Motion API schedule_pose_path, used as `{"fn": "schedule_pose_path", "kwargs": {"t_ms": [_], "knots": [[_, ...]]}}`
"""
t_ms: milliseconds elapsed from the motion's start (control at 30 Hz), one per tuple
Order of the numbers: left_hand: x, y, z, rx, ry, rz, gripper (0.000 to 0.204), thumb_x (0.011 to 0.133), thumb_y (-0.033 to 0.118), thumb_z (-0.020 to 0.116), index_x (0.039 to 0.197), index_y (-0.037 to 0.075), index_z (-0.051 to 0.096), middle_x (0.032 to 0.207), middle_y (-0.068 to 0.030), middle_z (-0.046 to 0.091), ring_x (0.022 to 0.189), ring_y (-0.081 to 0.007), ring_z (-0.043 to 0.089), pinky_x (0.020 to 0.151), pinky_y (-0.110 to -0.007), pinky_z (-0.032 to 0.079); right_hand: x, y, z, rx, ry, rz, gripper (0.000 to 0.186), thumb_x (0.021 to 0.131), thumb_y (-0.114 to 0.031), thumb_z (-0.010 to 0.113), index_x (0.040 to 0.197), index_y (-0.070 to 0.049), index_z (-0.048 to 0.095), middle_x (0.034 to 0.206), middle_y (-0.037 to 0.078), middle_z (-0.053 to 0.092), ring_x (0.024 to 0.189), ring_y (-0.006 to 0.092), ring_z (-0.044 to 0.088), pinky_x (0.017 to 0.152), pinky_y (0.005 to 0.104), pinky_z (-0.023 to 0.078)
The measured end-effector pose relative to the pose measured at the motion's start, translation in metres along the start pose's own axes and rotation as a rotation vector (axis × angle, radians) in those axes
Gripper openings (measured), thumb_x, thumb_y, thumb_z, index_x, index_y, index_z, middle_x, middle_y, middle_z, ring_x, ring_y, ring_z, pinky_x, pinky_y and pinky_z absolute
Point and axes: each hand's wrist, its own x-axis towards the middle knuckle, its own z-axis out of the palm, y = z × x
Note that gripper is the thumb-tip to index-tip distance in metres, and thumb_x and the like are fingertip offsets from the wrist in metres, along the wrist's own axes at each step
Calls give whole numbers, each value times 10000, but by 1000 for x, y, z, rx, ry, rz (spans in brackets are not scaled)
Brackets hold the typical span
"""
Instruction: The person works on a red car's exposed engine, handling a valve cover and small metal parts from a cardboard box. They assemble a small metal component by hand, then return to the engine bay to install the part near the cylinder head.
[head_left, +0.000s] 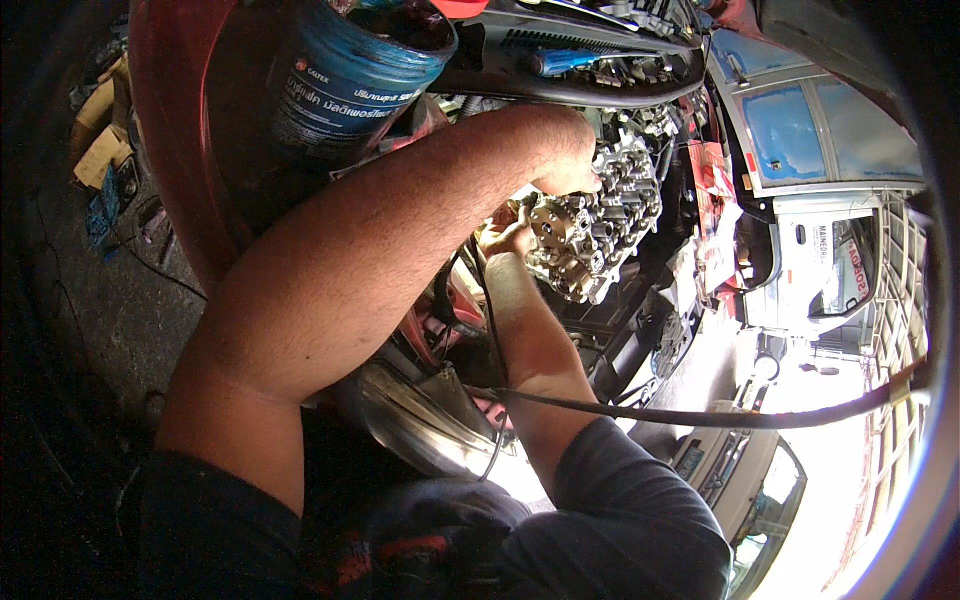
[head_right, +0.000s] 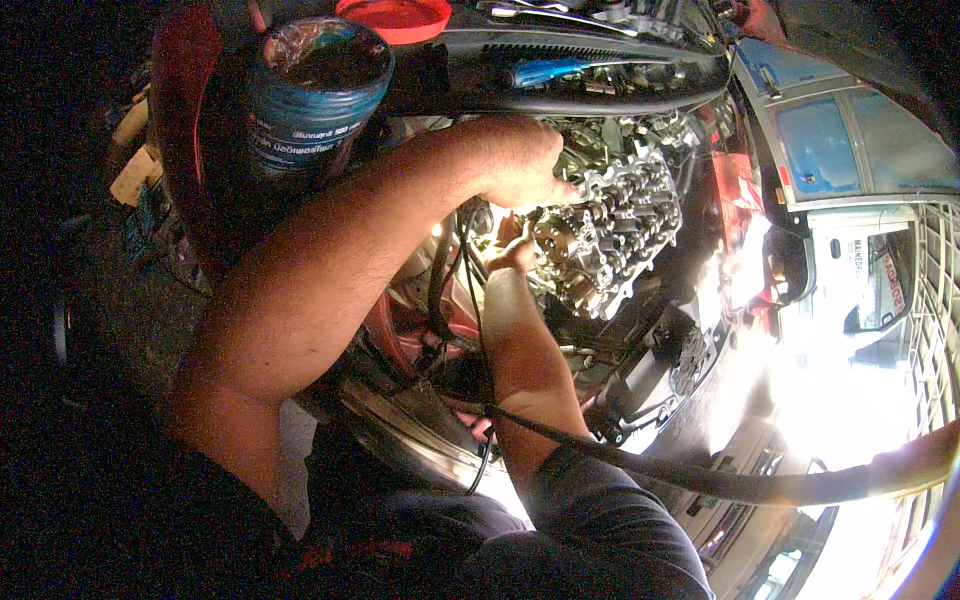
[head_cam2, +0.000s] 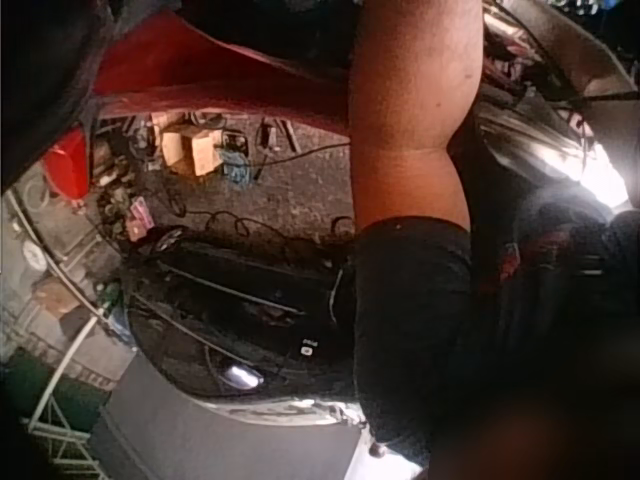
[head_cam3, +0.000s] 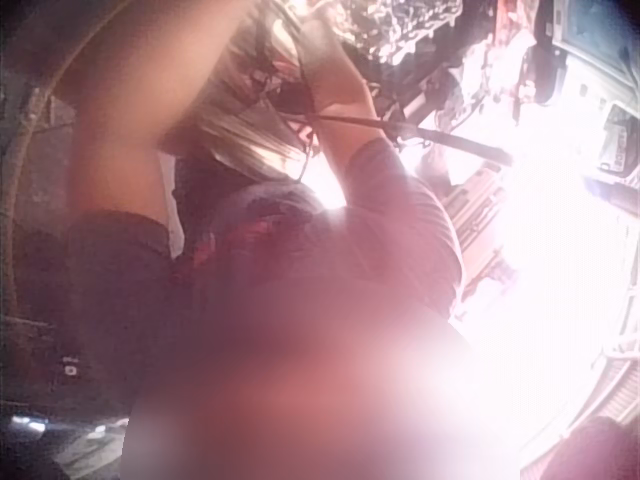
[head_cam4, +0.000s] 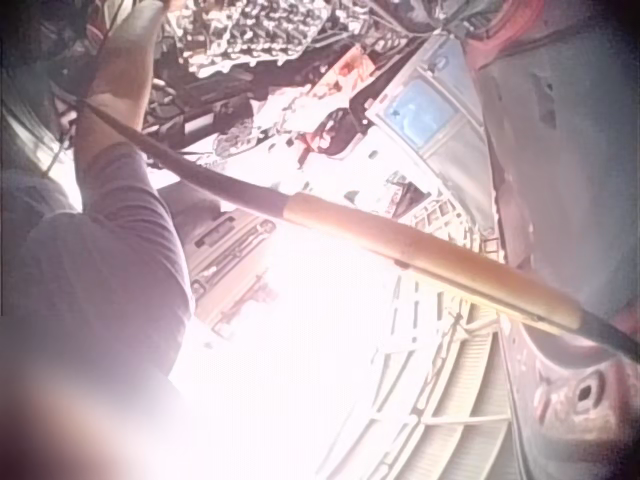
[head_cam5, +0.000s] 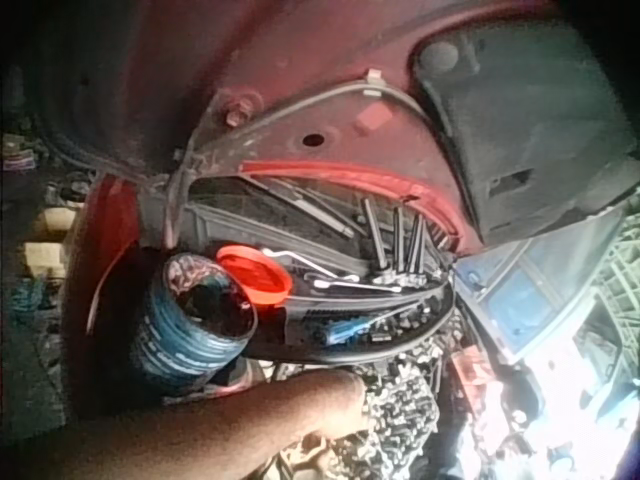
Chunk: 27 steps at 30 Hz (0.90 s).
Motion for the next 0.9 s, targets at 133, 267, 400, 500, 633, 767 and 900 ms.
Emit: {"fn": "schedule_pose_path", "kwargs": {"t_ms": [133,267,400,500,633,767,900], "knots": [[0,0,0,-25,-8,-11,592,877,500,603,833,-85,678,806,-258,670,763,-359,680,720,-448,544,-5,0,3,-17,47,-50,496,1024,-390,336,1160,31,561,1078,129,651,1030,219,608,956,323,451],[-1,-1,0,-41,7,-1,581,873,495,611,832,-81,679,801,-257,669,761,-361,680,713,-448,543,-5,-1,5,-3,-35,-25,433,1023,-368,361,1073,-1,586,1002,95,658,929,201,617,901,322,472],[-1,-1,0,-39,3,9,579,871,492,614,833,-82,679,803,-255,671,762,-362,680,713,-448,543,-6,-2,7,16,-1,-25,370,1020,-337,388,1033,-31,594,991,77,658,890,181,611,868,308,478],[0,-1,0,-45,-5,9,582,872,494,612,836,-83,678,812,-255,671,768,-361,680,720,-448,542,-6,-2,8,11,34,-46,355,1018,-333,393,1048,-44,597,1012,72,659,908,178,612,894,307,473],[1,-2,1,-46,-5,10,585,872,496,611,838,-84,679,813,-254,673,766,-358,680,725,-446,541,1,-1,5,-10,48,-53,319,1013,-313,405,1050,-62,598,1003,52,652,911,165,605,886,298,469],[0,-2,1,-37,4,24,587,872,497,610,837,-85,679,818,-254,674,764,-356,681,725,-443,541,10,6,-9,13,127,-82,301,982,-286,439,1086,-40,579,999,64,628,937,192,596,879,324,476],[-1,-2,0,-5,-5,29,591,877,495,606,842,-90,677,830,-256,675,773,-355,682,726,-438,542,11,9,-23,-3,273,-143,261,919,-203,553,1012,40,532,966,98,572,877,198,568,779,306,514]]}}
